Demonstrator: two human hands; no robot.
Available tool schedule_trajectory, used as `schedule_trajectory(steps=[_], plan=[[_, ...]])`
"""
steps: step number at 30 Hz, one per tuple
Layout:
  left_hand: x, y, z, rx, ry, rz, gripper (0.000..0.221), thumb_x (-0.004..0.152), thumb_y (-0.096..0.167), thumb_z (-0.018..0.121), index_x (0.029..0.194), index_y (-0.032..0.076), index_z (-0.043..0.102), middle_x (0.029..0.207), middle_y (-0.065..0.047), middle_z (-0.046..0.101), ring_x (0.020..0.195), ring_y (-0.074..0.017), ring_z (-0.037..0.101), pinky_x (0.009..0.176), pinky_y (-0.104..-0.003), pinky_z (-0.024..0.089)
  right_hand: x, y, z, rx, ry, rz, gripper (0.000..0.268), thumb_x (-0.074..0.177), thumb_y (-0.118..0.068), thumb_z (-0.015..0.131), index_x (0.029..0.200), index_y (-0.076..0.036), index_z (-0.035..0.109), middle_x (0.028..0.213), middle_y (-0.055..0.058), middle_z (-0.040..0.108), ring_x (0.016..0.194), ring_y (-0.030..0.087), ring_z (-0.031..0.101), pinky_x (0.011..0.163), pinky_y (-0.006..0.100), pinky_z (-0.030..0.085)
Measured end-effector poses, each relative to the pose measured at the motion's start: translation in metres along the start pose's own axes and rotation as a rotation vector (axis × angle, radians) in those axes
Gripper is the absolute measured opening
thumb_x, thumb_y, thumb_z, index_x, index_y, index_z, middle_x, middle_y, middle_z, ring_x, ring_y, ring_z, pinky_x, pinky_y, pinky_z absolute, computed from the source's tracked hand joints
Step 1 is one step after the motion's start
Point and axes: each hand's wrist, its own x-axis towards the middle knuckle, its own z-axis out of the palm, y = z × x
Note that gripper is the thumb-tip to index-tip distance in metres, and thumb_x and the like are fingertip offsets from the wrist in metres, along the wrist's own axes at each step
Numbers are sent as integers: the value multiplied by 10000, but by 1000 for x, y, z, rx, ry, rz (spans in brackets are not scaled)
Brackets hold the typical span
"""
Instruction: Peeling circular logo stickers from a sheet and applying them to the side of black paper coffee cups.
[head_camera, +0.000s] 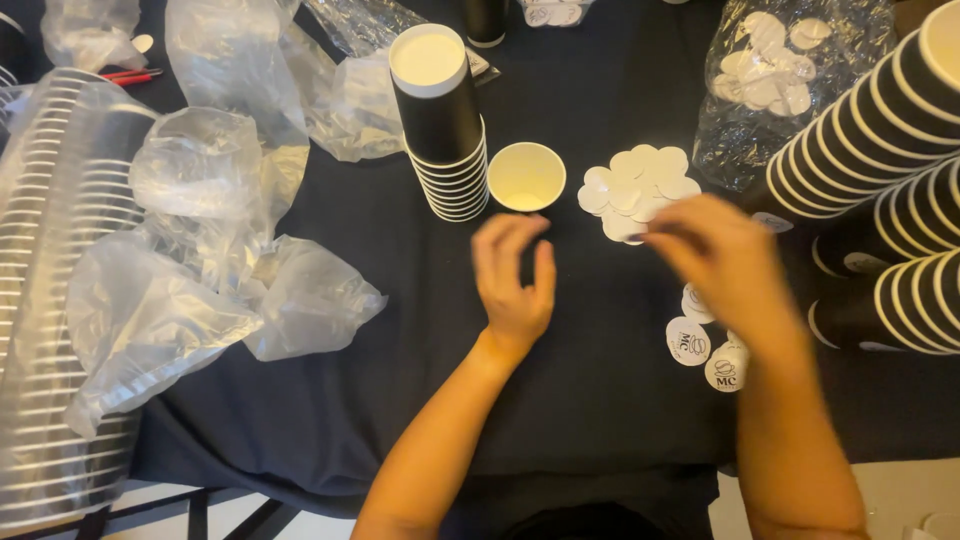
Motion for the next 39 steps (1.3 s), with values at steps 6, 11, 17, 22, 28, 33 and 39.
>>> schedule_trajectory(steps=[6, 11, 17, 22, 28, 33, 39], plan=[[-19, -29, 14, -15, -126, -16, 249, 871, 211, 870, 1105, 161, 802, 1079, -10, 707, 960, -214, 728, 858, -342, 616, -6, 19, 93, 682, 112, 275, 144, 976, -18, 743, 1116, -18, 712, 894, 108, 751, 740, 161, 741, 723, 266, 630], [-17, -17, 17, -217, -100, -336, 204, 882, 116, 853, 1076, 131, 791, 888, -21, 781, 730, -168, 737, 667, -271, 606, -10, 37, 110, 845, 161, 347, 166, 981, 38, 722, 1138, 62, 670, 934, 168, 711, 707, 189, 741, 668, 285, 644], [-11, -9, 11, -258, -11, -408, 182, 946, 69, 791, 1126, 72, 762, 893, -77, 773, 740, -188, 754, 654, -281, 622, -13, 49, 113, 1175, 259, 500, 126, 1036, 8, 640, 1151, 22, 591, 967, 123, 683, 760, 204, 759, 682, 277, 672], [-8, -5, 12, -257, -16, -372, 85, 935, 41, 794, 1017, 64, 798, 868, -47, 763, 723, -171, 749, 638, -281, 627, -12, 38, 110, 1211, 279, 482, 124, 1027, -9, 664, 1129, 15, 597, 947, 128, 683, 800, 239, 775, 690, 302, 681], [-10, -8, 11, -167, 1, -133, 319, 854, 129, 883, 1152, 81, 782, 1080, -63, 724, 928, -243, 737, 760, -322, 648, -13, 48, 114, 875, 324, 377, 134, 1007, 4, 731, 1120, 44, 670, 889, 159, 692, 638, 160, 673, 556, 254, 599], [-14, -7, 18, 55, 17, 275, 139, 835, 142, 890, 954, 130, 819, 1013, -35, 776, 917, -262, 734, 809, -341, 617, -18, 47, 119, 914, 253, 367, 106, 1007, -6, 725, 1038, 57, 644, 950, 200, 727, 762, 232, 770, 674, 346, 672], [-5, 2, 15, -2, -4, 189, 155, 846, 79, 874, 992, 99, 826, 1021, -49, 810, 913, -257, 783, 774, -325, 640, -16, 32, 112, 1001, 245, 460, 99, 1033, -22, 678, 1083, 64, 675, 1014, 209, 750, 866, 266, 787, 789, 404, 688]])
